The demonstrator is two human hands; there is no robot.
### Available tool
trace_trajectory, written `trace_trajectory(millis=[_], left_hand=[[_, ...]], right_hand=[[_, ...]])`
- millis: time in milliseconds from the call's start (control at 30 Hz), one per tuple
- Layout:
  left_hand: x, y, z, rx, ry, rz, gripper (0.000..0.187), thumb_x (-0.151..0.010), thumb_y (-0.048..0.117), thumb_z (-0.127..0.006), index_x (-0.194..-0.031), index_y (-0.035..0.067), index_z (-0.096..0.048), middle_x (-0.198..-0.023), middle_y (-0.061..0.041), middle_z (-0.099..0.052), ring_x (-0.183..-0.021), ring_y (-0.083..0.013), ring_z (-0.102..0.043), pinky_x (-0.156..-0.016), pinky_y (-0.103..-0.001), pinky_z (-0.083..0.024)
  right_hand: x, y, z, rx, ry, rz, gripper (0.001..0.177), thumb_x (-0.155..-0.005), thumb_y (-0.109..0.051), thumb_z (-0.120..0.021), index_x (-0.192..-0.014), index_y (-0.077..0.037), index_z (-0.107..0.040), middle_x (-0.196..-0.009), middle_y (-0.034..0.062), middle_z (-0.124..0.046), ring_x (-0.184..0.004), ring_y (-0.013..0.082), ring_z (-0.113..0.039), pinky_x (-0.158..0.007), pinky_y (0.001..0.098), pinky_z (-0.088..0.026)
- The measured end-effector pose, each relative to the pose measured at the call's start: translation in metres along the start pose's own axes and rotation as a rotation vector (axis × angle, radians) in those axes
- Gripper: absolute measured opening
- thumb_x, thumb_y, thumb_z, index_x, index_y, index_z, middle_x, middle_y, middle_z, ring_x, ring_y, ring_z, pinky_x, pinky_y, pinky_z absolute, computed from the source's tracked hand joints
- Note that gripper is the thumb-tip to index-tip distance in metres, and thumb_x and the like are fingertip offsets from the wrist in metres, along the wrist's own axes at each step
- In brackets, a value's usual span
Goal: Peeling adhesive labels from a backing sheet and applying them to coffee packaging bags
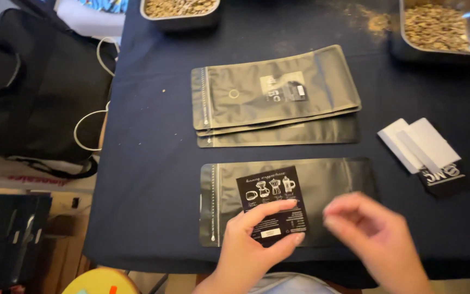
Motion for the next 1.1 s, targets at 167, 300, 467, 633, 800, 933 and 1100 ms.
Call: trace_trajectory(millis=[167, 300, 467, 633, 800, 933, 1100], left_hand=[[0.005, 0.009, 0.001, -0.048, 0.087, -0.030, 0.040, -0.071, 0.018, -0.087, -0.111, 0.018, -0.079, -0.105, 0.002, -0.084, -0.097, -0.0069, -0.078, -0.091, -0.022, -0.060], [0.008, 0.010, 0.001, -0.004, 0.086, -0.007, 0.040, -0.070, 0.016, -0.088, -0.109, 0.015, -0.078, -0.108, 0.004, -0.082, -0.103, -0.0069, -0.077, -0.097, -0.022, -0.058], [0.012, 0.007, 0.003, 0.070, 0.085, 0.014, 0.038, -0.070, 0.015, -0.087, -0.107, 0.014, -0.078, -0.102, 0.002, -0.082, -0.093, -0.0062, -0.076, -0.087, -0.021, -0.060], [0.014, 0.005, 0.005, 0.104, 0.108, 0.045, 0.036, -0.067, 0.012, -0.086, -0.102, 0.013, -0.078, -0.097, 0.001, -0.082, -0.089, -0.0063, -0.074, -0.087, -0.021, -0.058], [0.017, -0.006, 0.007, 0.040, 0.094, 0.244, 0.039, -0.060, 0.022, -0.087, -0.097, 0.022, -0.079, -0.101, 0.011, -0.082, -0.099, -0.0011, -0.071, -0.064, -0.021, -0.051], [0.016, 0.002, 0.006, 0.139, 0.093, 0.021, 0.040, -0.064, 0.020, -0.088, -0.102, 0.014, -0.076, -0.103, -0.002, -0.081, -0.101, -0.0100, -0.075, -0.097, -0.025, -0.055], [0.018, 0.001, 0.005, 0.164, 0.081, 0.059, 0.042, -0.062, 0.022, -0.090, -0.101, 0.013, -0.076, -0.103, -0.002, -0.081, -0.100, -0.0099, -0.075, -0.094, -0.024, -0.058]], right_hand=[[0.017, 0.014, -0.024, -0.283, -0.138, -0.048, 0.004, -0.080, 0.006, -0.079, -0.084, 0.006, -0.078, -0.088, 0.0146, -0.076, -0.080, 0.0175, -0.071, -0.075, 0.0289, -0.057], [0.021, 0.013, -0.024, -0.296, -0.118, -0.070, 0.001, -0.078, 0.008, -0.080, -0.079, 0.008, -0.079, -0.082, 0.0180, -0.075, -0.075, 0.0202, -0.072, -0.071, 0.0289, -0.060], [0.023, 0.022, -0.027, -0.403, -0.184, -0.025, 0.005, -0.081, 0.009, -0.075, -0.085, 0.010, -0.079, -0.084, 0.0218, -0.073, -0.072, 0.0251, -0.074, -0.071, 0.0326, -0.065], [0.028, 0.011, -0.028, -0.384, -0.148, -0.030, 0.009, -0.079, 0.009, -0.075, -0.084, 0.010, -0.083, -0.081, 0.0243, -0.076, -0.070, 0.0280, -0.077, -0.069, 0.0344, -0.069], [0.035, 0.005, -0.027, -0.383, -0.120, -0.046, 0.012, -0.080, 0.009, -0.073, -0.084, 0.013, -0.084, -0.083, 0.0264, -0.078, -0.068, 0.0299, -0.080, -0.071, 0.0366, -0.073], [0.035, -0.007, -0.029, -0.343, -0.209, 0.091, 0.013, -0.083, 0.005, -0.072, -0.089, 0.007, -0.084, -0.084, 0.0223, -0.079, -0.072, 0.0243, -0.079, -0.070, 0.0304, -0.071], [0.039, -0.018, -0.027, -0.272, -0.139, 0.122, 0.009, -0.082, 0.002, -0.074, -0.082, 0.005, -0.083, -0.080, 0.0191, -0.079, -0.068, 0.0216, -0.081, -0.067, 0.0265, -0.071]])
Point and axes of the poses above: each hand's wrist, its own x-axis away from the middle knuckle, its own z-axis out of the back of the hand, y = z × x, the point moved 7 cm from there along -x, towards the middle knuckle
